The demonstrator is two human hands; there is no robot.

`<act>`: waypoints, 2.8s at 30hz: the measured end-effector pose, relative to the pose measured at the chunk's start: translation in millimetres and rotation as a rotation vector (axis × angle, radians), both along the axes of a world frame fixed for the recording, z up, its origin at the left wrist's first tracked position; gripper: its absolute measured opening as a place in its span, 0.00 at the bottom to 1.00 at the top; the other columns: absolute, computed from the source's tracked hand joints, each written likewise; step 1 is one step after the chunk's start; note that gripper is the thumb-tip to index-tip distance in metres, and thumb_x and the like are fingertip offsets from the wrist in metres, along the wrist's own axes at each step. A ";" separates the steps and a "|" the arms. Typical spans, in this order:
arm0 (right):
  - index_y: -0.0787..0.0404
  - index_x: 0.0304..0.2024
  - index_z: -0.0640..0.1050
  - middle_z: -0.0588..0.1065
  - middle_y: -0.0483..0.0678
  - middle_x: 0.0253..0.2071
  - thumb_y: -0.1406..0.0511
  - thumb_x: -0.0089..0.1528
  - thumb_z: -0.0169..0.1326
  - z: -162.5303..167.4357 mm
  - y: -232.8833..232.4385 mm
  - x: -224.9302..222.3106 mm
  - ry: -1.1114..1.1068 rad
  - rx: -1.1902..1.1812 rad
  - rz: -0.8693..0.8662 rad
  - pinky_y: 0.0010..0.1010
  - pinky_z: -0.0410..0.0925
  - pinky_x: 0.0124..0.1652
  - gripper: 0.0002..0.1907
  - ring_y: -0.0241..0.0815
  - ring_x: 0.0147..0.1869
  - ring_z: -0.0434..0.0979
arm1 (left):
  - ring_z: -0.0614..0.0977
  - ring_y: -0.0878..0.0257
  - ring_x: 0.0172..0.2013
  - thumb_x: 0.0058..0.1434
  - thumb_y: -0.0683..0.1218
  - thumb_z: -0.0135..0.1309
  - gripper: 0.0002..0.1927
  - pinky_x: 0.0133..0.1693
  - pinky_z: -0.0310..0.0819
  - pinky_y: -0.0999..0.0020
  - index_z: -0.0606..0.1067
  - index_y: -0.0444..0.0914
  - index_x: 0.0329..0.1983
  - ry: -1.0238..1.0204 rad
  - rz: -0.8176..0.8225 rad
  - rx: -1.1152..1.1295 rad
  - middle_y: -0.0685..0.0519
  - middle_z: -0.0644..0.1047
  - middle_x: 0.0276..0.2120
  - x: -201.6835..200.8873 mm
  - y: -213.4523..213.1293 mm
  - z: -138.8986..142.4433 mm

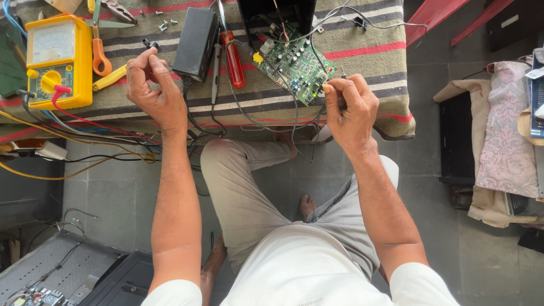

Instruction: The person sits at a workbench holding a green circuit board removed from a speaker cabinet, attaching wires and probing board terminals with multimeter test leads. They connect a power adapter, handle small connectors and a screwdriver, and continue testing the board's components.

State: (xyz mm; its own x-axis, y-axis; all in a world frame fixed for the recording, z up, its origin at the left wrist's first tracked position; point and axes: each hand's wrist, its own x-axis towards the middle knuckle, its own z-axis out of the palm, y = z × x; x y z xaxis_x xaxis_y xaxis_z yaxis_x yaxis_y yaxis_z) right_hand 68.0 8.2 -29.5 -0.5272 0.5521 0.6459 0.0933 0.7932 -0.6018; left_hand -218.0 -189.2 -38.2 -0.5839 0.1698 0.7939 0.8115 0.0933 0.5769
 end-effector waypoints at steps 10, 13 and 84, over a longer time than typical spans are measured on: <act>0.65 0.43 0.78 0.70 0.48 0.33 0.71 0.69 0.63 -2.7 -0.4 -2.4 0.049 -0.038 0.007 0.32 0.65 0.32 0.05 0.39 0.31 0.73 | 0.80 0.66 0.33 0.74 0.35 0.50 0.05 0.35 0.71 0.70 0.77 0.31 0.48 0.002 -0.004 0.006 0.51 0.77 0.36 -0.6 0.1 -0.3; 0.65 0.43 0.78 0.70 0.48 0.33 0.71 0.68 0.64 -3.4 -0.1 -2.5 0.053 -0.046 0.016 0.32 0.65 0.32 0.06 0.39 0.31 0.73 | 0.80 0.67 0.33 0.74 0.35 0.50 0.05 0.34 0.71 0.70 0.77 0.31 0.48 0.007 0.004 0.002 0.51 0.78 0.36 -1.0 -0.5 -0.5; 0.59 0.72 0.55 0.82 0.63 0.48 0.71 0.81 0.49 -24.1 100.7 25.6 0.620 -0.734 0.193 0.25 0.64 0.25 0.22 0.40 0.26 0.76 | 0.75 0.66 0.29 0.73 0.35 0.51 0.05 0.34 0.68 0.68 0.78 0.33 0.47 0.023 0.037 -0.021 0.52 0.75 0.32 11.0 6.1 15.6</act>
State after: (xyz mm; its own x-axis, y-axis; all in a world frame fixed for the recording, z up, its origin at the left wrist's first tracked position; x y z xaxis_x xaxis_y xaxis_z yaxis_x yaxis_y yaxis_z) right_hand 93.6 108.9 -53.5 -0.3335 0.8673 0.3696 -0.4975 0.1711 -0.8504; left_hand -207.0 -183.1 -22.6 -0.5718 0.1650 0.8036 0.8202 0.1358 0.5557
